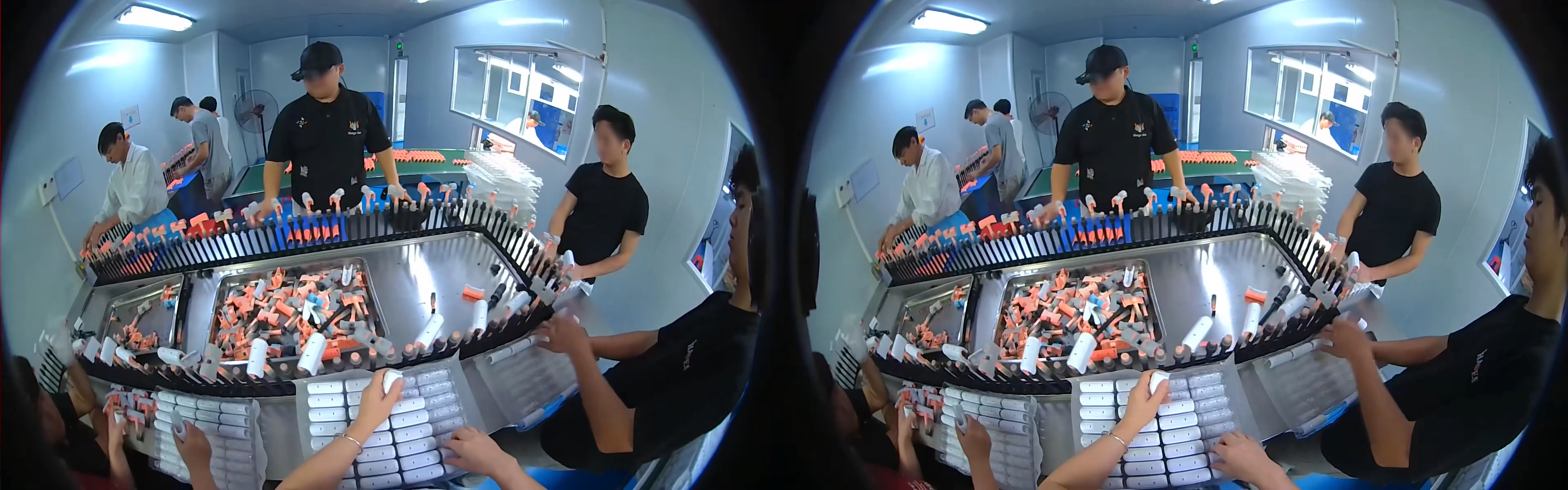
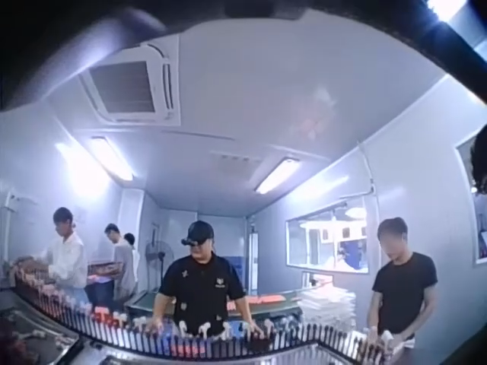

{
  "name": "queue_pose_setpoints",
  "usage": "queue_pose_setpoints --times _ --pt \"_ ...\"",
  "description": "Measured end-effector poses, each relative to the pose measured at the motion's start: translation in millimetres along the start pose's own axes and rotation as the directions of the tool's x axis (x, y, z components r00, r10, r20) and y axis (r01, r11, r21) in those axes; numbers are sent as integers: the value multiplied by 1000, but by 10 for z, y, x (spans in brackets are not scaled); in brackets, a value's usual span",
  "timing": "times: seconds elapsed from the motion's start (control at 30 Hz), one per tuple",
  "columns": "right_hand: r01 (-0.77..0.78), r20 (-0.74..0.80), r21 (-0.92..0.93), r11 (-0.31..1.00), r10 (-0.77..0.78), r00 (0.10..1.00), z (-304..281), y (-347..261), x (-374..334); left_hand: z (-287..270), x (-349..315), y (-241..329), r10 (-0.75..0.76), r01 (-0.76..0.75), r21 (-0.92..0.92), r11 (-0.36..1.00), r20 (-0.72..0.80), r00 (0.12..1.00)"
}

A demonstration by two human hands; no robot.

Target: Packing small components from a rotating circular conveyor into plastic trays.

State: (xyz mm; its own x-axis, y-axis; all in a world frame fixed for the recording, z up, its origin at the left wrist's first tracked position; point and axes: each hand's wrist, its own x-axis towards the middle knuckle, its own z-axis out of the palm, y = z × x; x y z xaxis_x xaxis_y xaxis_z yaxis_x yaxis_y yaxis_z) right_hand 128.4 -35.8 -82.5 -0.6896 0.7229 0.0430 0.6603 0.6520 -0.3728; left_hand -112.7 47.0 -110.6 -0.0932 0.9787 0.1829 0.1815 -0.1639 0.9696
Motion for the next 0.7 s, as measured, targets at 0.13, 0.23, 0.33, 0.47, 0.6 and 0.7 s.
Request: queue_pose_setpoints --times 0.13,0.23,0.33,0.47,0.6,0.7 --pt "38 -22 -23 999 -38 999 -49 17 24 -7 0 -80 -17 19 -85 996 18 1000" --pt "-61 -99 172 983 78 992 -173 105 44 -31 31 -169 -67 73 -133 989 48 997" --pt "-344 -267 510 788 525 808 -452 181 189 -10 47 -109 -34 37 -80 996 39 999" --pt "-46 -406 847 530 700 588 -764 647 789 -29 70 -52 -65 68 -59 996 50 997" --pt "-91 -570 750 655 710 413 -786 1197 1364 -21 63 -92 -33 35 -31 999 63 997" --pt "-384 -772 485 786 591 235 -859 1244 1609 -40 30 -111 -32 32 -3 999 73 997"
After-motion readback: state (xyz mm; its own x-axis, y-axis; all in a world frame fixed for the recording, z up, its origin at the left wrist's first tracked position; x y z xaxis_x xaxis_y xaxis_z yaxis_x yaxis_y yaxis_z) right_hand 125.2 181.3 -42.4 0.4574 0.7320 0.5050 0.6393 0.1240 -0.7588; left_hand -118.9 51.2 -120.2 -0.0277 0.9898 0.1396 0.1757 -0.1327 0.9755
